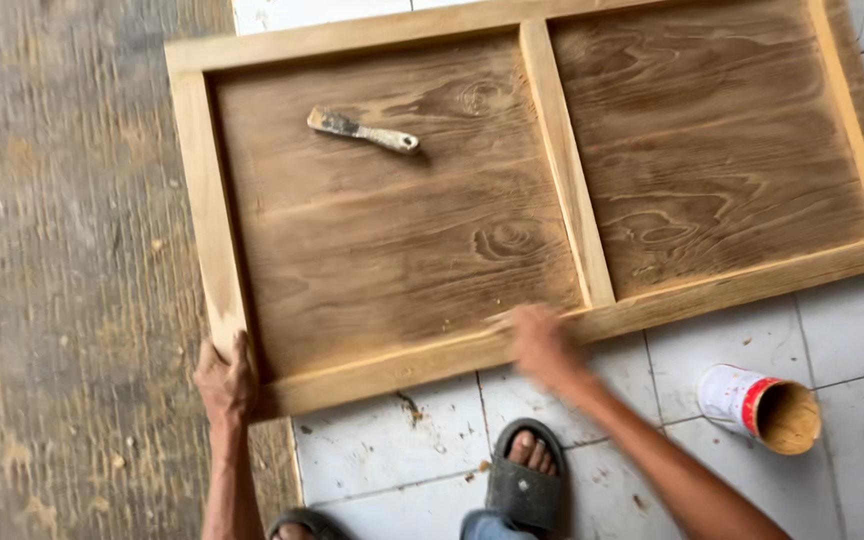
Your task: The person sands the edges and corners of a wooden frame lying on the floor using a sanding block. They work methodically along the frame's perimeter, smoothing the wood surface.
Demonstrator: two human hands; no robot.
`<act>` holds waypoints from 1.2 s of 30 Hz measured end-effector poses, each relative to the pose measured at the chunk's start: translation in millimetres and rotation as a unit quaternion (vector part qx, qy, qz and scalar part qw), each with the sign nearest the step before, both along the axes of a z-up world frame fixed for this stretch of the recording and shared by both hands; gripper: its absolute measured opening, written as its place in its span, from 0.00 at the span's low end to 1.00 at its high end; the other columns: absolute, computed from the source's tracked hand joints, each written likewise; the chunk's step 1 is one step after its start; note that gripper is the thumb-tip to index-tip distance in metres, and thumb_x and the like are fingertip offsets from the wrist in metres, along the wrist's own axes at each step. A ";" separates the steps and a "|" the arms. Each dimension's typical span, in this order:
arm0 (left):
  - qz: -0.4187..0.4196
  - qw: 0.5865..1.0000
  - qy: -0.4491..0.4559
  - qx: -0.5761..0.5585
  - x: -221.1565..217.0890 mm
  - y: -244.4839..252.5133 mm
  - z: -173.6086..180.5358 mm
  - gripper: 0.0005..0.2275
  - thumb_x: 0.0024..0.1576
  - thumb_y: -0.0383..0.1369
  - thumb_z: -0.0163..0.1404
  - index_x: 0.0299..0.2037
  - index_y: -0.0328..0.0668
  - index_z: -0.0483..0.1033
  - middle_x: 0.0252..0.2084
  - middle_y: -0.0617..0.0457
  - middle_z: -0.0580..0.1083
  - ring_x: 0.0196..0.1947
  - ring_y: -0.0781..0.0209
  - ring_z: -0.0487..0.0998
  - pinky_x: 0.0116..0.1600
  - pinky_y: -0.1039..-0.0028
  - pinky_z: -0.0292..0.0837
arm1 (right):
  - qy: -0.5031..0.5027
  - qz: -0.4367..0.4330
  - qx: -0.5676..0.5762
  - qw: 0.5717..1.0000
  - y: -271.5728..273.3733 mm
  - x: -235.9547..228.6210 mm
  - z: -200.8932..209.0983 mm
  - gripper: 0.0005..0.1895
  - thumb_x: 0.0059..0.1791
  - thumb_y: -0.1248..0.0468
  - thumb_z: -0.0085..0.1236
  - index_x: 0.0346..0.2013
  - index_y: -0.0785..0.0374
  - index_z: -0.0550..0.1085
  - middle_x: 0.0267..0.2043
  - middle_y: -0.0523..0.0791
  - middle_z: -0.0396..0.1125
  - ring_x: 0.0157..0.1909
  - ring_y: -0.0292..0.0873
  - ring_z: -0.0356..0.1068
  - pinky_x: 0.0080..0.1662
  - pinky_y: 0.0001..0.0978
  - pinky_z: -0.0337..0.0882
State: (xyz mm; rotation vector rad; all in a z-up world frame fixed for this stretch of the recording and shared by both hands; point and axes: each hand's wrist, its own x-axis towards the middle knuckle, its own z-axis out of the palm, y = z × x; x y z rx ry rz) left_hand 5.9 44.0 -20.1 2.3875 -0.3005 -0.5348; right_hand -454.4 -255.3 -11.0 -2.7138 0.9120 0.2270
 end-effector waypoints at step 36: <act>-0.007 0.987 -0.046 0.153 -22.5 -26.9 32.7 0.29 0.78 0.60 0.33 0.49 0.39 0.72 0.36 0.27 0.77 0.40 0.31 0.84 0.41 0.50 0.80 | -0.141 -0.073 0.044 0.986 94.2 101.4 14.8 0.20 0.40 0.75 0.59 0.46 0.59 0.75 0.45 0.49 0.68 0.54 0.57 0.71 0.61 0.54 0.69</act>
